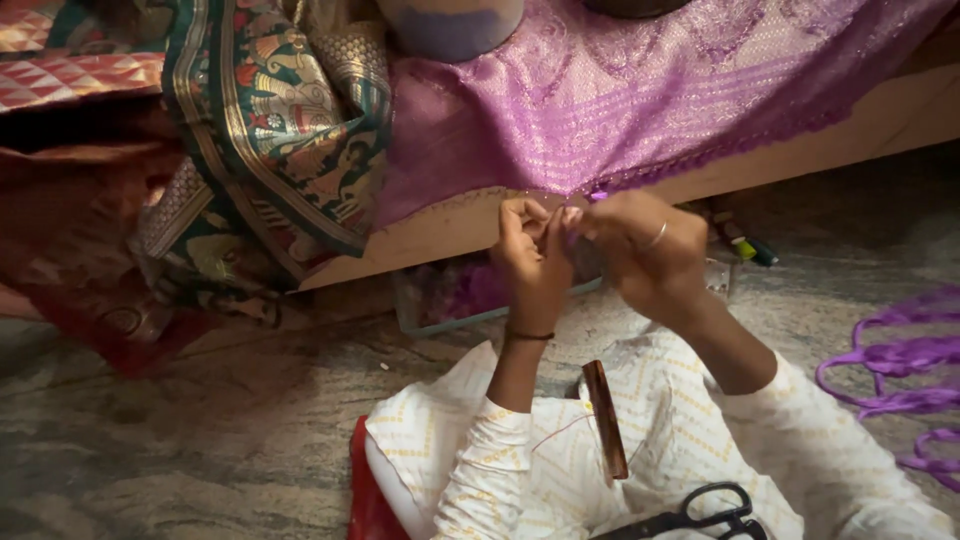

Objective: Manually sewing a purple decorative fringe onto the edge of a purple fabric.

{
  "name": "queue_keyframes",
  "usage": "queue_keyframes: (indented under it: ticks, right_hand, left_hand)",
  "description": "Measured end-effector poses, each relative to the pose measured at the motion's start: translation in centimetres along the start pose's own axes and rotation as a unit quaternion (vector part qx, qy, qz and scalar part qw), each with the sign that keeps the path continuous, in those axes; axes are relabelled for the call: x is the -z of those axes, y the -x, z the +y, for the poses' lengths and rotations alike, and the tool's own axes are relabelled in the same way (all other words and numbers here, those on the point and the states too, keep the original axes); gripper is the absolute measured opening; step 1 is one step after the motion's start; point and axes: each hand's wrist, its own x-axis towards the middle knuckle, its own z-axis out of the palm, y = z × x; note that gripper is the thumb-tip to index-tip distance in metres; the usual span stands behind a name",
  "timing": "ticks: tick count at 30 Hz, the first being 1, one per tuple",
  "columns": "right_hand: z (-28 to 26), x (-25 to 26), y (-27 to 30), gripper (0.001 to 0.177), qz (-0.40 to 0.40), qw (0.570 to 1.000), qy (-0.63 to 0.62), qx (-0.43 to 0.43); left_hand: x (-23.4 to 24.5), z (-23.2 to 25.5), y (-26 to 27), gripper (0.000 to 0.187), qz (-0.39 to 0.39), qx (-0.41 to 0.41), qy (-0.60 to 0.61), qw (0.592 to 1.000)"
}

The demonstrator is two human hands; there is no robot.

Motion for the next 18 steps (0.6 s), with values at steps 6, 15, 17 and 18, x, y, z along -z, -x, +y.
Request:
queue_keyframes:
  ticks: [6, 15, 17, 18]
  right_hand:
    - [-0.7, 0.0, 1.3, 0.013, 0.017, 0.999, 0.015, 0.033]
    - [-0.1, 0.4, 2.0, 0.015, -0.015, 0.996, 0.002, 0.091]
    - [0.6, 0.3, 2.4, 0.02, -0.029, 0.994, -0.001, 0.107]
    - [0.9, 0.3, 2.7, 0.027, -0.042, 0.991, -0.002, 0.125]
  left_hand:
    - [-0.8, 1.2, 0.4, 0.022, -0.01, 0.006, 0.129, 0.992]
    - [-0.7, 0.2, 0.3, 0.023, -0.067, 0.071, 0.176, 0.979]
    - [0.0, -1.6, 0.1, 0.021, -0.089, 0.111, 0.242, 0.96]
    - [0.3, -2.6, 0.1, 0.019, -0.112, 0.148, 0.308, 0.933]
